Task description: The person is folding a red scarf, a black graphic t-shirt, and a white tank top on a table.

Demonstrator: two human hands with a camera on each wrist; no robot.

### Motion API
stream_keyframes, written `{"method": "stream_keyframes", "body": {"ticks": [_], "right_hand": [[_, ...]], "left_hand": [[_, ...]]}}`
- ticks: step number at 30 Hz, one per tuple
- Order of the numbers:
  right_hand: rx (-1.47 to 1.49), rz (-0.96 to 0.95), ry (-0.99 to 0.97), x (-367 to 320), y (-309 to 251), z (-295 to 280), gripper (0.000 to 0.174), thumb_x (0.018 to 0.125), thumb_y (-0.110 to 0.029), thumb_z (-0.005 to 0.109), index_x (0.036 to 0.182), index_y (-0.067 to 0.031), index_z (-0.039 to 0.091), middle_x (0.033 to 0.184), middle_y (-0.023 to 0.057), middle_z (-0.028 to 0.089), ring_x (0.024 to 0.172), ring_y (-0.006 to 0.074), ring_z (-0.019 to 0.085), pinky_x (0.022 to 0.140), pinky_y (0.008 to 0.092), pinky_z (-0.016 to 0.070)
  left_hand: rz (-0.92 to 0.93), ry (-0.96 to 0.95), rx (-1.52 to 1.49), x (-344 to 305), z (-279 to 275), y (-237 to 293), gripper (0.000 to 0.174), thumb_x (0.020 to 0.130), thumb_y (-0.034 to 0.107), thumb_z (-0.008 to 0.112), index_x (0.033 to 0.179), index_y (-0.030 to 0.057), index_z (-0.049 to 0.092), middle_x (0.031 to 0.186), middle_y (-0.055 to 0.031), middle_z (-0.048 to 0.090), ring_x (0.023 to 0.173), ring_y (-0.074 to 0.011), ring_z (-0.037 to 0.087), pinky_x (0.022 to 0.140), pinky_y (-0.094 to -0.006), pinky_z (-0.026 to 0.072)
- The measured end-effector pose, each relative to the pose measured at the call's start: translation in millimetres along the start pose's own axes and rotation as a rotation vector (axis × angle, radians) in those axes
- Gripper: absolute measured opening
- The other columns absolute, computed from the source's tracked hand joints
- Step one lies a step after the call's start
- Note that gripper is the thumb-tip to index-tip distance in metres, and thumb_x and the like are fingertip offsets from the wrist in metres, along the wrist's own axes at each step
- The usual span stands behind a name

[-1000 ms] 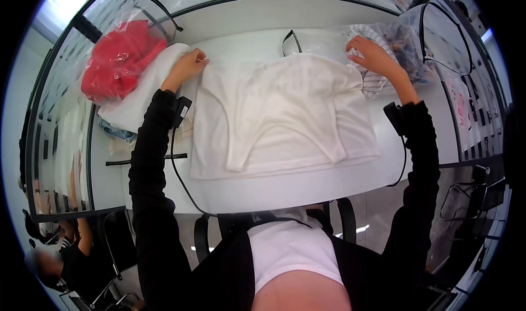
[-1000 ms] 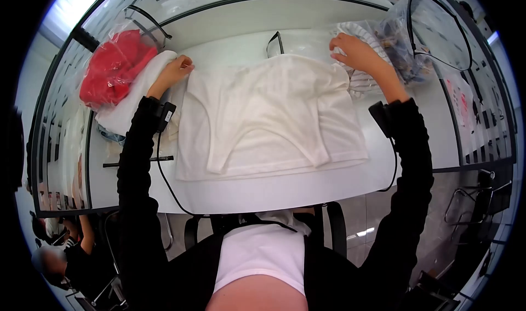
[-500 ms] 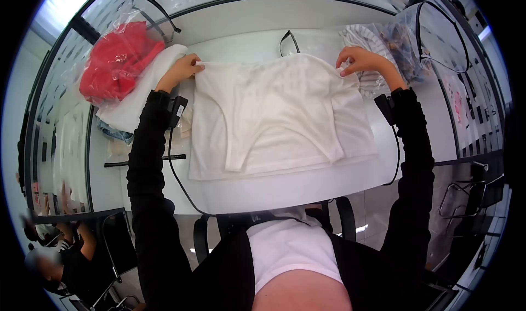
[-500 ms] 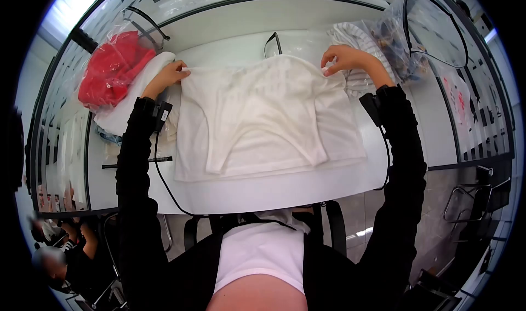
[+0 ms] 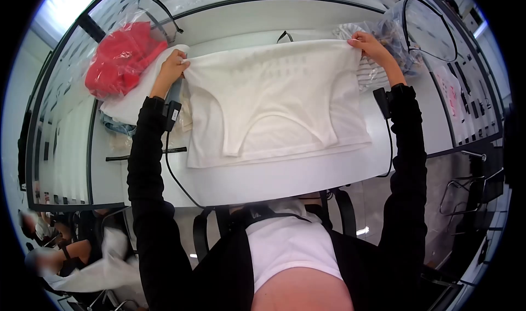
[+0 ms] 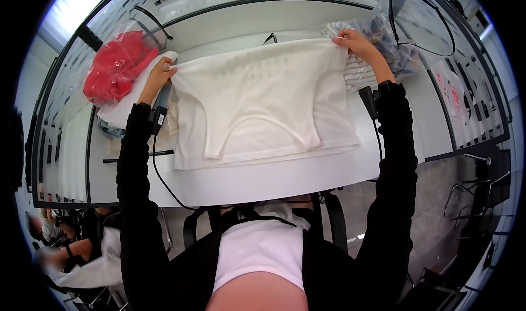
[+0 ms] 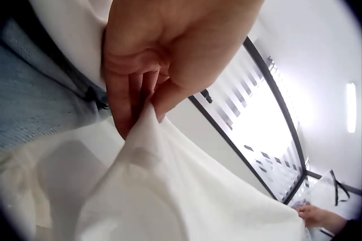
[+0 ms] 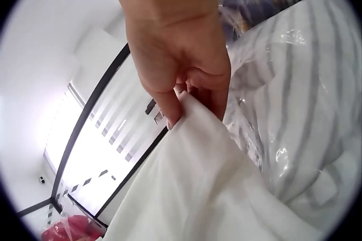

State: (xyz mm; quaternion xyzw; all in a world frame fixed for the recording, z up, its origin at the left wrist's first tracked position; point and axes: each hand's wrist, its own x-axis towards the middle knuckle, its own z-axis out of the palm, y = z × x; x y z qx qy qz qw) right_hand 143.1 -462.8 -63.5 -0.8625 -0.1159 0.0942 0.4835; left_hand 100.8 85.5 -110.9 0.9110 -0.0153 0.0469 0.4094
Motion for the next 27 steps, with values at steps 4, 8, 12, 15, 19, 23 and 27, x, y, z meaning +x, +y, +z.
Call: {"method": "stream_keyframes", "body": {"ticks": [4,8,12,15,19,23,27], "right_hand": [[-0.178,-0.204,0.112,-4,-9,9,0.013,0.081,-0.018,0.058,0.087,-0.009,0.051,0.073,-0.0031,0.05,0.067,0.006,0.043,0.058,0.0212,0.0341],[-0.376,-0.478,0.125,-16,-65,47,0.007,0.08,-0.008,0.053,0.086,-0.0068,0.054,0.078,-0.0019,0.056,0.075,0.0078,0.048,0.066,0.0219,0.036],[-0.374,-0.539,-0.031,-35,-105,97,0.008,0.075,-0.009,0.055,0.081,-0.0055,0.059,0.07,0.0005,0.056,0.065,0.0103,0.049,0.058,0.0237,0.0368],[-0.361,-0.576,-0.108,-48,-119,125,0.016,0.071,-0.007,0.057,0.086,-0.004,0.059,0.067,0.0024,0.055,0.06,0.0118,0.046,0.055,0.0254,0.0386],[-0.311,-0.459,-0.195,-52,-108,134,0.022,0.069,-0.005,0.059,0.091,-0.0014,0.057,0.07,0.0041,0.054,0.062,0.0121,0.046,0.064,0.0254,0.0452],[-0.174,-0.394,-0.25,-63,-108,131,0.026,0.069,-0.01,0.064,0.092,-0.0004,0.057,0.074,0.0046,0.056,0.064,0.0128,0.047,0.07,0.0267,0.0466],[-0.225,-0.422,-0.198,-73,-118,137,0.027,0.069,-0.013,0.067,0.092,-0.0007,0.058,0.076,0.0048,0.058,0.065,0.0136,0.05,0.064,0.027,0.0448]], "left_hand": [[0.015,-0.084,-0.082,-22,5,39,0.014,0.082,0.009,0.054,0.095,0.0143,0.056,0.066,-0.0037,0.054,0.058,-0.0117,0.057,0.052,-0.0257,0.0517],[0.116,-0.191,-0.235,-37,24,89,0.011,0.085,0.006,0.049,0.088,0.005,0.059,0.079,-0.0024,0.055,0.066,-0.009,0.055,0.059,-0.0242,0.0534],[0.378,-0.355,-0.203,-66,65,163,0.02,0.074,0.005,0.056,0.094,0.0044,0.059,0.083,-0.0086,0.063,0.074,-0.0163,0.065,0.072,-0.0267,0.0498],[0.584,-0.325,-0.208,-73,97,186,0.018,0.075,0.002,0.055,0.093,0.004,0.058,0.08,-0.0089,0.064,0.074,-0.0207,0.063,0.067,-0.0297,0.048],[0.44,-0.401,-0.16,-81,103,198,0.017,0.078,0.0,0.051,0.095,0.0032,0.054,0.074,-0.0068,0.064,0.068,-0.0149,0.061,0.065,-0.0241,0.0472],[0.487,-0.326,-0.151,-83,110,195,0.015,0.078,0.002,0.053,0.093,0.0031,0.052,0.066,-0.0057,0.063,0.06,-0.014,0.06,0.057,-0.0241,0.0449],[0.487,-0.187,-0.108,-87,118,197,0.018,0.078,0.015,0.059,0.089,0.0044,0.049,0.063,-0.007,0.061,0.056,-0.0181,0.059,0.053,-0.0282,0.0445]]}}
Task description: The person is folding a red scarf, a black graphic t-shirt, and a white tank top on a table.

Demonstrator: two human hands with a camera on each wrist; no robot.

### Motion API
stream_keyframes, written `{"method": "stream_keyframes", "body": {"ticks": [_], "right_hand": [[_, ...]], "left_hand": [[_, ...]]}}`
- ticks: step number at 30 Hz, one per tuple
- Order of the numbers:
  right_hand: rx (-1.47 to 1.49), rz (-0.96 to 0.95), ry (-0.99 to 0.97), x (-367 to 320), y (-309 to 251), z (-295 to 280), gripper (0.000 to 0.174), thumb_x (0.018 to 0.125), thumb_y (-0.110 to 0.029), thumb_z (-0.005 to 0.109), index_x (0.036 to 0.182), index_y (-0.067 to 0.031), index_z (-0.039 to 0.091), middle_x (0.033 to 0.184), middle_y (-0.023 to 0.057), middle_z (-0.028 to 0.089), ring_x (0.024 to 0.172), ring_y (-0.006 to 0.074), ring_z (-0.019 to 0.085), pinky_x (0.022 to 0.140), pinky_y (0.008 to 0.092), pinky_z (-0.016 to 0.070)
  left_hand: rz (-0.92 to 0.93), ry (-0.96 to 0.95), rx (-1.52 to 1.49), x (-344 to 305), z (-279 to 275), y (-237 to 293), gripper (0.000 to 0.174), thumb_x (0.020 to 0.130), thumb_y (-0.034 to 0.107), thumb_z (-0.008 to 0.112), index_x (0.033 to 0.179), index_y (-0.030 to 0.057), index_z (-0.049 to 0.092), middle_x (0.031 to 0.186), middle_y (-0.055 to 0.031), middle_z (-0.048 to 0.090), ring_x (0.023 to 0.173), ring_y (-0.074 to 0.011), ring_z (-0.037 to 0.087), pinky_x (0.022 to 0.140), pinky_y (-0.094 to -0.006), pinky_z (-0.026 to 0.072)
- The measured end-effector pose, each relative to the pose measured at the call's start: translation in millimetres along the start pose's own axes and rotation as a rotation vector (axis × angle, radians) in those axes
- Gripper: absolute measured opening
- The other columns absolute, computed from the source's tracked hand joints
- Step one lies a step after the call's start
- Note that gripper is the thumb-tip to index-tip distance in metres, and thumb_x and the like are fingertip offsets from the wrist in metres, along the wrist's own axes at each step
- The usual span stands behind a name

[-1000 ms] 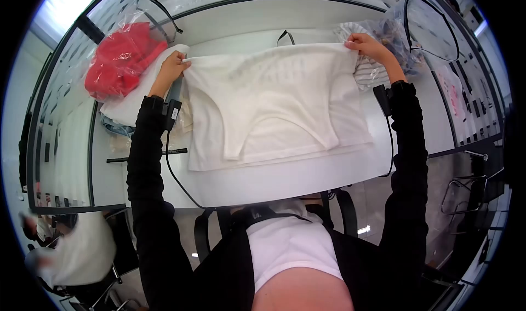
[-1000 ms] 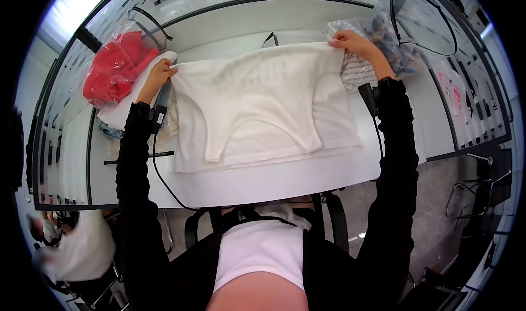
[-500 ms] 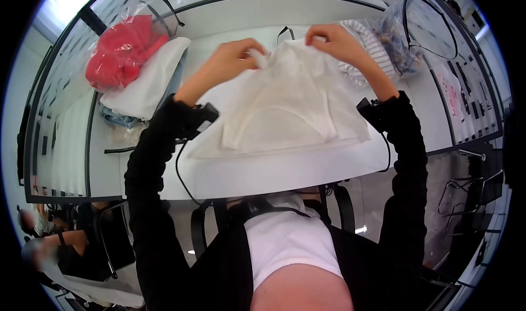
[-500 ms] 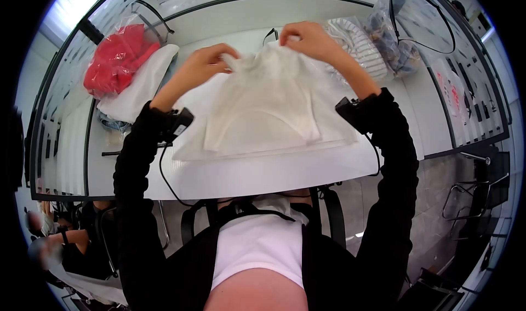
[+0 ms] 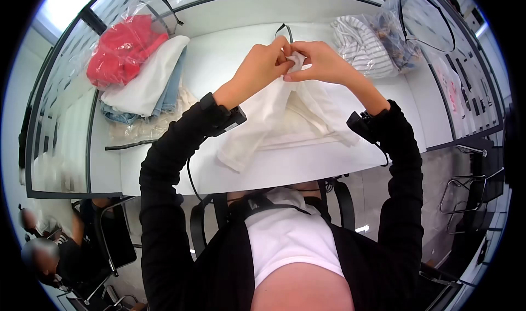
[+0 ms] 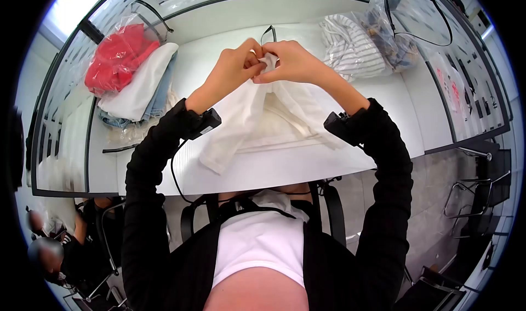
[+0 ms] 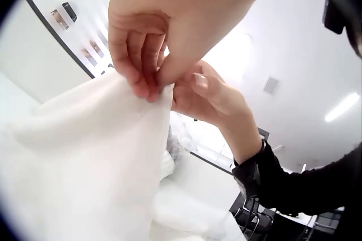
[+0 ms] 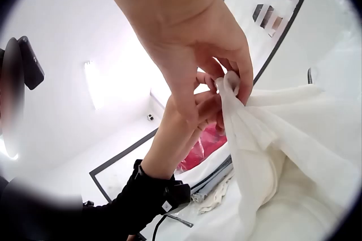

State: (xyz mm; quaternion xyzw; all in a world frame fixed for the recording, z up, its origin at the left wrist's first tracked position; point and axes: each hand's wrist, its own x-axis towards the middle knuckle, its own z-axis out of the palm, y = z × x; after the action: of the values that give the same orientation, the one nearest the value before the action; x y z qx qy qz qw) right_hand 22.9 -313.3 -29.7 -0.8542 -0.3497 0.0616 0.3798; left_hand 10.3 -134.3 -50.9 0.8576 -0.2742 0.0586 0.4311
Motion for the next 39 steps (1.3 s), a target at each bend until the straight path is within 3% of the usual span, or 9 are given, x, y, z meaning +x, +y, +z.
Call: {"method": "stream_keyframes", "body": {"ticks": [5,8,12,23,29,31,35,37,39], "right_hand": [[-0.035,-0.035,0.114,-4,0,16,0.025,0.066,-0.016,0.071,0.082,-0.0012,0.06,0.072,0.0104,0.061,0.063,0.0208,0.056,0.06,0.0288,0.0434],[-0.078,-0.106,0.061,-16,-14,5,0.021,0.066,-0.012,0.07,0.079,-0.0032,0.056,0.067,0.0065,0.057,0.062,0.0202,0.05,0.058,0.0295,0.0396],[-0.096,-0.252,-0.087,-35,-30,-6,0.018,0.068,-0.009,0.069,0.081,-0.0059,0.056,0.073,0.0042,0.059,0.061,0.0207,0.051,0.056,0.0302,0.0399],[-0.033,-0.354,-0.036,-70,-79,-17,0.018,0.067,-0.005,0.07,0.079,-0.0075,0.056,0.074,0.0022,0.058,0.064,0.0194,0.053,0.057,0.0282,0.0403],[0.052,-0.289,-0.094,-75,-90,-43,0.02,0.065,0.003,0.071,0.077,-0.0043,0.057,0.084,0.0047,0.059,0.078,0.014,0.056,0.068,0.0252,0.0455],[0.038,-0.371,-0.067,-70,-92,-55,0.018,0.068,0.0,0.07,0.08,-0.005,0.056,0.082,0.0007,0.058,0.076,0.0101,0.055,0.068,0.0251,0.0471],[-0.101,-0.351,0.014,-36,-95,-101,0.021,0.067,0.004,0.067,0.081,-0.0079,0.056,0.082,0.0017,0.054,0.085,0.0165,0.056,0.084,0.0276,0.0447],[-0.265,-0.218,0.219,14,-114,-147,0.014,0.075,-0.007,0.067,0.081,-0.0011,0.056,0.077,0.0006,0.058,0.07,0.0079,0.053,0.064,0.0215,0.0435],[-0.353,-0.271,0.391,41,-115,-164,0.014,0.072,-0.007,0.069,0.078,-0.0018,0.057,0.07,0.0005,0.059,0.066,0.0077,0.054,0.062,0.0217,0.0442]], "left_hand": [[-0.173,-0.069,0.228,3,-10,7,0.049,0.07,0.046,0.068,0.091,0.0058,0.05,0.062,-0.0074,0.06,0.055,-0.0218,0.058,0.053,-0.0303,0.0449],[0.117,-0.236,0.023,-1,-21,-28,0.038,0.075,0.038,0.067,0.098,0.0089,0.057,0.104,-0.0111,0.058,0.095,-0.0248,0.055,0.081,-0.0326,0.0432],[0.175,-0.444,0.094,-16,-35,-39,0.034,0.073,0.024,0.069,0.102,0.012,0.057,0.121,-0.0066,0.049,0.117,-0.0247,0.04,0.099,-0.036,0.0326],[0.202,-0.562,-0.178,-35,-5,-36,0.051,0.064,0.009,0.067,0.113,0.0118,0.052,0.116,-0.0064,0.052,0.111,-0.0257,0.045,0.096,-0.035,0.0354],[0.172,-0.327,-0.165,-52,-3,-36,0.034,0.074,0.001,0.059,0.108,0.0052,0.056,0.097,-0.0074,0.061,0.09,-0.02,0.058,0.084,-0.0291,0.0434],[0.219,-0.123,-0.221,-53,-13,-38,0.023,0.078,0.001,0.057,0.101,0.0027,0.058,0.089,-0.008,0.063,0.075,-0.0151,0.062,0.067,-0.0271,0.0481],[-0.056,0.132,-0.162,-35,-69,-43,0.024,0.081,0.011,0.06,0.104,0.0026,0.058,0.074,-0.0064,0.063,0.065,-0.0122,0.061,0.058,-0.0253,0.0478],[-0.049,0.218,0.015,-14,-112,-14,0.019,0.087,0.006,0.051,0.103,-0.002,0.058,0.076,-0.0052,0.061,0.05,-0.0075,0.052,0.047,-0.0212,0.0432],[0.08,0.373,-0.107,13,-170,-5,0.016,0.087,0.009,0.052,0.097,-0.0027,0.056,0.077,-0.0068,0.061,0.06,-0.0128,0.058,0.054,-0.0239,0.0484]]}}
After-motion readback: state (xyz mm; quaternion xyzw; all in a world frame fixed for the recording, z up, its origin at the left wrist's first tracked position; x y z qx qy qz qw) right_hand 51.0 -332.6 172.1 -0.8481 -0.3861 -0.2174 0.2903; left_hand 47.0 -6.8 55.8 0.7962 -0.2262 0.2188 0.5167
